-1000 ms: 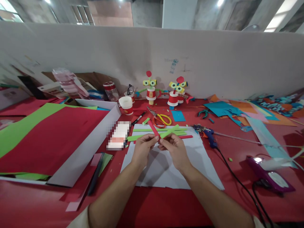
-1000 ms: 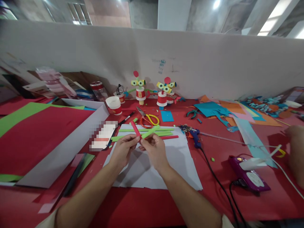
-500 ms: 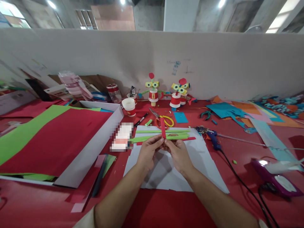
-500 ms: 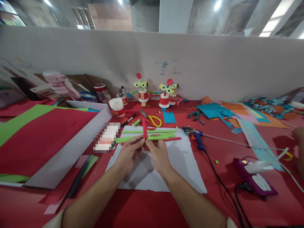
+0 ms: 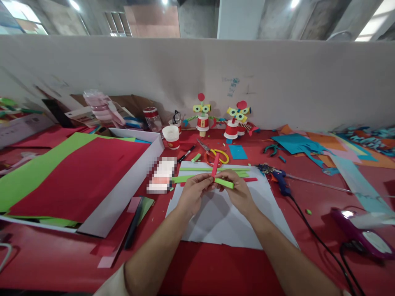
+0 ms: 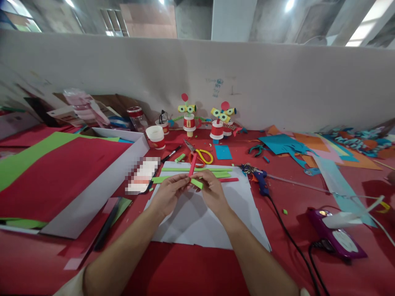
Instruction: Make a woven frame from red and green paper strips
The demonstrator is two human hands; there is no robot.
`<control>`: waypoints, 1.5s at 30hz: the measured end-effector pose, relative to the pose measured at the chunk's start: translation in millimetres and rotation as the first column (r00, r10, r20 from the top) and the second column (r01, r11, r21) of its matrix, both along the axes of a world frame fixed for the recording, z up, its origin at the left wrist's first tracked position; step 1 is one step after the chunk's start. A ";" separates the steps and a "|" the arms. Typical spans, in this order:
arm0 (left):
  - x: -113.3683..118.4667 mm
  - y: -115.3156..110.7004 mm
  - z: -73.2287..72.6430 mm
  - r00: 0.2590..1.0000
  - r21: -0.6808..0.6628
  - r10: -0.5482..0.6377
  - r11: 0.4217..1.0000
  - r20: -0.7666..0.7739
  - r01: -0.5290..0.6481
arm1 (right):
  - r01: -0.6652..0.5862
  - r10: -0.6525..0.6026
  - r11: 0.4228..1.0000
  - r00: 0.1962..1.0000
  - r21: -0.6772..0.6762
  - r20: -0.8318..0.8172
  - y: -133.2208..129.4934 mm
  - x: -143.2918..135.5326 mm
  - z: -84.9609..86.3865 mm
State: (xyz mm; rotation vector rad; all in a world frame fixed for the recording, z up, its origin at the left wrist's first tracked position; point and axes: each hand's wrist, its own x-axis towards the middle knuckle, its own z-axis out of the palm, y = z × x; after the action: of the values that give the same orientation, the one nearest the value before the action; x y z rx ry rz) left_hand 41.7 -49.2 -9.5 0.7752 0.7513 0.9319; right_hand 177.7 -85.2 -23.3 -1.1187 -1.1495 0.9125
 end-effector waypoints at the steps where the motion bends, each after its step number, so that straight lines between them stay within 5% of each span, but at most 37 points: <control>1: 0.3 -1.1 0.7 1.000 0.025 -0.010 1.000 -0.004 0.010 | 0.004 -0.004 1.000 1.000 -0.012 0.001 1.5 1.6 -1.2; 14: 1.6 -3.5 -0.5 0.998 0.112 -0.054 0.992 -0.013 0.055 | -0.121 0.119 0.992 0.991 0.039 0.060 0.4 8.1 -3.3; 26: 2.8 -3.5 -7.1 0.995 0.260 -0.012 0.965 -0.100 0.038 | -0.022 0.021 0.998 0.999 -0.060 -0.027 -2.5 0.6 5.3; 35: 3.3 -6.6 -3.8 0.998 0.259 -0.016 0.965 -0.066 0.033 | 0.016 -0.016 0.998 1.000 -0.068 -0.006 -5.8 -4.2 7.9; 41: 4.3 -3.5 -10.7 0.991 0.246 0.069 0.969 -0.114 -0.039 | 0.036 -0.057 0.992 0.983 -0.123 -0.176 -5.9 -13.2 5.5; 45: 4.0 -1.9 -9.3 0.992 0.200 0.109 0.975 -0.061 -0.095 | -0.013 -0.010 0.988 0.989 -0.156 -0.144 -5.9 -14.7 5.9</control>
State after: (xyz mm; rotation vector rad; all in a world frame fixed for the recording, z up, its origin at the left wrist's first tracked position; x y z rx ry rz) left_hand 45.7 -51.2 -18.8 0.9548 0.7748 1.0878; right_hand 163.0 -91.2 -17.3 -1.1578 -0.9731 1.0825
